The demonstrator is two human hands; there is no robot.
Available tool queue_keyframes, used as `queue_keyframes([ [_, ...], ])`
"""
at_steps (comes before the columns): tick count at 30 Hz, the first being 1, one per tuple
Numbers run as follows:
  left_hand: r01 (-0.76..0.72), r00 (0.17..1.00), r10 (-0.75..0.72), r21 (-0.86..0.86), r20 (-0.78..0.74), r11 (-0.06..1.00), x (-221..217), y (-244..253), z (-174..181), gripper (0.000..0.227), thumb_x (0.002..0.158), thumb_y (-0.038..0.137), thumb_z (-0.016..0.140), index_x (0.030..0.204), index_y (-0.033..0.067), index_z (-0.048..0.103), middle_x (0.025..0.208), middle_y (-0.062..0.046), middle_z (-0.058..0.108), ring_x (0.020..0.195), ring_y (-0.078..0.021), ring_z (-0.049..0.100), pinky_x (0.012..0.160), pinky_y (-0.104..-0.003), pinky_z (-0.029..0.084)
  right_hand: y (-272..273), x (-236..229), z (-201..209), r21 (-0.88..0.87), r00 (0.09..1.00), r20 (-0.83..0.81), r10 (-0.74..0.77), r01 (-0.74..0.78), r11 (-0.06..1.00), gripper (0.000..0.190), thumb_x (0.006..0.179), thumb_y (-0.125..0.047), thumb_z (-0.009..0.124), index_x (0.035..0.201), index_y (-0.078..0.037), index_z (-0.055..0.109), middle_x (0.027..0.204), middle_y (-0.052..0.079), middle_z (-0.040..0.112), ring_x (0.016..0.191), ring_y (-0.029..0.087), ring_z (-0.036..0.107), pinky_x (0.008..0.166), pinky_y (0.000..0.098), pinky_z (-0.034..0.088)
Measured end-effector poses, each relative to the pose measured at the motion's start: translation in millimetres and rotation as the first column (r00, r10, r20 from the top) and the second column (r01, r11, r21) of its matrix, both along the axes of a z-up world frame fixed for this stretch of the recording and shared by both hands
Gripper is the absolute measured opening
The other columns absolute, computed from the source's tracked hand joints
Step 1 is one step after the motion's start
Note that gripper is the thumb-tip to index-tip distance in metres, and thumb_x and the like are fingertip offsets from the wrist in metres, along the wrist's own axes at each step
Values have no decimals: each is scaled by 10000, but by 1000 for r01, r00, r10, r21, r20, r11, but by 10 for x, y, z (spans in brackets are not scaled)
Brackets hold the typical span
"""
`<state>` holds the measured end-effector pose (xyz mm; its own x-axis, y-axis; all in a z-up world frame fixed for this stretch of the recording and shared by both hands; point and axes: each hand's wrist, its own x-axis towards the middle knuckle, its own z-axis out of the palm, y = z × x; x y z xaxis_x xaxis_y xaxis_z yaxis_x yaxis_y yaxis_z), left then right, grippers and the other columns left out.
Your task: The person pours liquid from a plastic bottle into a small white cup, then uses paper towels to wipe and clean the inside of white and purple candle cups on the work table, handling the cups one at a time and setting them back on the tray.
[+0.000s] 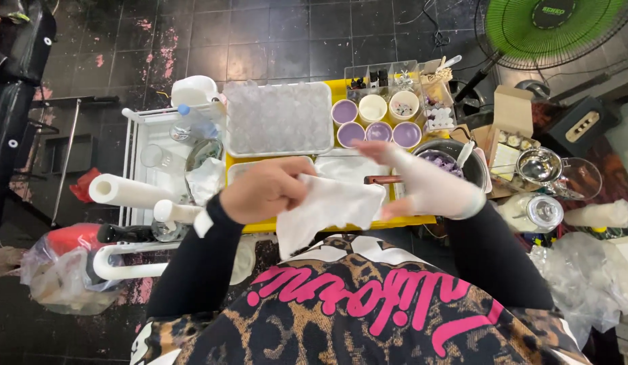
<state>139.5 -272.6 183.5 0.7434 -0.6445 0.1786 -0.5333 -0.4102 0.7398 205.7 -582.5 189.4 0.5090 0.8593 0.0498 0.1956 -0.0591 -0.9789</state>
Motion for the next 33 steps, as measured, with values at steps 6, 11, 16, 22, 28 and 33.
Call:
queue_keyframes([
  [6,-62,987,94,-236,130,970,95,-74,-155,282,848,-73,563,973,137,702,1181,-79,676,1009,-204,701,842,-288,554,452,-49,-582,-361,998,-53,-42,20,932,354,872,-226,809,1152,-8,804,940,109,807,896,184,703,856,323,567],
  [11,-537,824,137,-679,-550,500,156,-113,-564,547,1008,389,537,1498,216,367,1299,-47,619,1068,-151,628,894,-329,554,581,-134,-655,-167,840,-333,-429,396,903,305,878,-213,800,1081,14,777,945,47,772,814,104,690,741,294,571],
  [16,-513,707,-344,-783,-618,351,-165,-23,-2322,590,1101,457,439,1385,-57,380,1304,-103,492,1188,-185,545,1051,-364,471,615,-227,-923,-75,645,-526,-555,614,786,328,883,-195,773,1123,25,741,990,54,770,828,102,714,753,276,584],
  [22,-622,666,3,-553,-746,554,-343,-297,-1329,647,883,24,709,1467,7,432,1348,-95,615,1219,-183,597,1042,-354,484,524,-229,-1206,-207,743,-450,-496,453,867,317,897,-180,767,1117,46,740,996,56,775,869,106,696,797,290,560],
  [28,-544,765,109,-547,-634,636,-298,61,-1266,257,853,-106,603,1033,42,711,1254,-129,685,1098,-183,635,958,-295,493,116,-103,-1734,95,973,-185,-137,157,983,91,1053,-32,698,988,11,747,953,33,715,978,111,644,911,308,556],
  [33,-465,880,293,-553,-374,692,-262,100,-1351,455,1052,-74,501,627,36,621,1156,-112,678,1043,-173,645,902,-268,490,52,-114,-1008,114,945,-320,-68,110,987,204,896,105,555,978,-16,697,1100,34,701,1113,144,635,1035,293,480],
])
